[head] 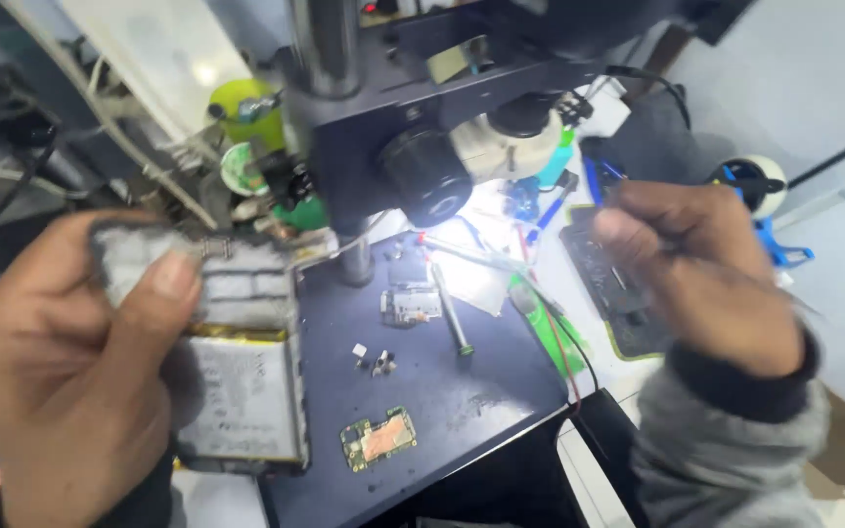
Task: Scraping old adhesive and cleaning components on a mobile phone motherboard using tweezers and other tools.
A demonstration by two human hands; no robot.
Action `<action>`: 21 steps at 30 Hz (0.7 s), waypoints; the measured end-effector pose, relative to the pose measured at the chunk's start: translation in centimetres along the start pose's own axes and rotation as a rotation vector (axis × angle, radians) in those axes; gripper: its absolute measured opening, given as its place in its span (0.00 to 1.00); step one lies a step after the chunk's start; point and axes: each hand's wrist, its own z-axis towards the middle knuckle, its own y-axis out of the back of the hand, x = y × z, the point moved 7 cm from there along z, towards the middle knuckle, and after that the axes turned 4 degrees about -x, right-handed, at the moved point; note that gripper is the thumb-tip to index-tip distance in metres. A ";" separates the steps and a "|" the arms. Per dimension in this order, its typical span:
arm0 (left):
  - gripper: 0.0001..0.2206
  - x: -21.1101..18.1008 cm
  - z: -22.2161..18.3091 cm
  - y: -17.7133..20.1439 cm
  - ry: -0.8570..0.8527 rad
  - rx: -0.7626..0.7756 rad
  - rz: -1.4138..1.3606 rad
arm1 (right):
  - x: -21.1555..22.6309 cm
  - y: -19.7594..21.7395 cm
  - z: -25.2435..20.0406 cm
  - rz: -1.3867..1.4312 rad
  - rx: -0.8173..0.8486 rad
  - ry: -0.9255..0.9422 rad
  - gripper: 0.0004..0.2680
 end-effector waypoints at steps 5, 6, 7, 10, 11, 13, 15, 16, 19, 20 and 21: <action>0.08 -1.2 0.2 0.4 -0.103 0.071 -0.030 | -14.6 0.7 -1.9 -0.668 0.170 -0.582 0.22; 0.10 -1.1 0.2 0.4 -0.108 0.082 -0.015 | -17.4 -0.1 -2.8 -0.715 0.233 -0.638 0.20; 0.14 -1.0 0.3 0.1 -0.115 0.105 -0.002 | -20.3 -0.6 -4.2 -0.760 0.290 -0.705 0.19; 0.07 -0.6 0.2 -0.1 -0.079 0.064 -0.036 | -18.6 -3.0 -4.9 -0.775 0.296 -0.804 0.21; 0.07 -0.9 0.0 -0.4 -0.082 0.075 -0.039 | -18.1 -3.0 -4.7 -0.774 0.288 -0.815 0.21; 0.07 -0.7 -0.2 -0.4 0.033 0.009 -0.038 | -16.8 -3.2 -4.0 -0.864 0.296 -0.765 0.24; 0.07 -0.3 0.0 -0.6 0.027 0.020 -0.065 | -19.1 -1.1 -1.3 -0.890 0.166 -0.666 0.22; 0.07 -0.1 0.0 -0.6 0.022 0.025 -0.091 | -19.6 0.0 0.2 -0.912 0.040 -0.561 0.22; 0.08 -0.7 0.2 -0.7 -0.032 0.069 -0.065 | -29.1 2.9 5.5 -1.065 -0.153 -0.548 0.20; 0.08 -0.7 0.3 -0.6 -0.043 0.060 -0.067 | -28.6 2.8 6.9 -1.062 -0.163 -0.537 0.20; 0.10 -0.3 0.3 -0.4 -0.003 0.047 -0.063 | -29.5 2.1 7.3 -0.931 -0.034 -0.707 0.20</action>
